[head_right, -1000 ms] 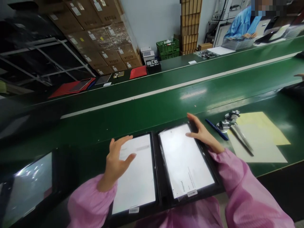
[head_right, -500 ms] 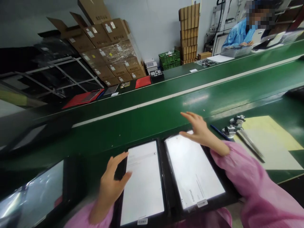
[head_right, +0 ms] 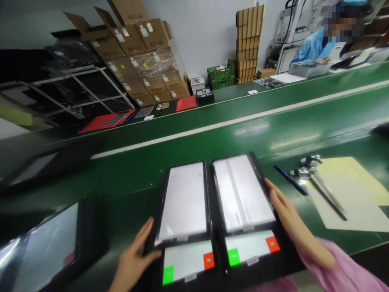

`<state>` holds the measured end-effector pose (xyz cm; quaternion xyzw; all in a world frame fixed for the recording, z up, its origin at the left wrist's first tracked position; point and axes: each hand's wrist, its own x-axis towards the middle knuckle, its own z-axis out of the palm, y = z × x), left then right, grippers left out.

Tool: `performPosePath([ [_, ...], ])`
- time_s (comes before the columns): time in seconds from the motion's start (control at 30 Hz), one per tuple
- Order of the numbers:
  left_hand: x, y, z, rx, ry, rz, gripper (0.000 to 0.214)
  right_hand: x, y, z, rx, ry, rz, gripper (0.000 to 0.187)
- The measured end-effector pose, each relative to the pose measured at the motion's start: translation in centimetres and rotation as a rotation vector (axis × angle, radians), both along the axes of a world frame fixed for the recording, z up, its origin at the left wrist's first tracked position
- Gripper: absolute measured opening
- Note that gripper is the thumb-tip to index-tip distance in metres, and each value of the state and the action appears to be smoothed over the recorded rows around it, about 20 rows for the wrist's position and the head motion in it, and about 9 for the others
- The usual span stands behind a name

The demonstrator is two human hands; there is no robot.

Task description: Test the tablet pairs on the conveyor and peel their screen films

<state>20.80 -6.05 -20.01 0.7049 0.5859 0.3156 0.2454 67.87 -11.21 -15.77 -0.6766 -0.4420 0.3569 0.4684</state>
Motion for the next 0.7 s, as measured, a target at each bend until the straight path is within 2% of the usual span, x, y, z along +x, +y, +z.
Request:
performPosePath([
  [0.07, 2.0, 6.0, 1.6, 0.096, -0.023, 0.012, 0.063, 0.1, 7.2, 1.7, 0.081, -0.011, 0.050, 0.074],
  [0.17, 5.2, 13.3, 3.1, 0.130, -0.029, 0.033, 0.058, 0.1, 16.1, 2.2, 0.161, -0.055, 0.016, 0.098],
  [0.2, 6.1, 14.7, 3.3, 0.139, -0.032, 0.040, 0.057, 0.2, 17.8, 2.0, 0.186, -0.079, 0.003, 0.100],
  [0.27, 7.2, 15.4, 3.6, 0.159, -0.031, 0.046, 0.057, 0.4, 19.1, 1.5, 0.229, -0.133, 0.013, 0.097],
  [0.33, 7.5, 13.9, 3.6, 0.176, -0.023, 0.033, 0.058, 0.8, 17.9, 1.0, 0.260, -0.195, 0.064, 0.085],
  [0.43, 7.9, 9.2, 3.6, 0.191, 0.016, -0.037, 0.052, 1.1, 14.1, 0.5, 0.266, -0.292, 0.179, 0.057],
  [0.5, 8.8, 5.9, 3.8, 0.267, 0.115, -0.153, 0.041, 1.1, 12.3, 0.3, 0.258, -0.354, 0.243, 0.041],
  [0.6, 11.7, 1.8, 4.4, 0.430, 0.280, -0.378, 0.026, 0.9, 11.9, 0.1, 0.248, -0.431, 0.302, 0.027],
  [0.7, 14.6, -0.6, 5.4, 0.447, 0.307, -0.492, 0.017, 0.8, 13.0, 0.1, 0.252, -0.498, 0.330, 0.018],
])
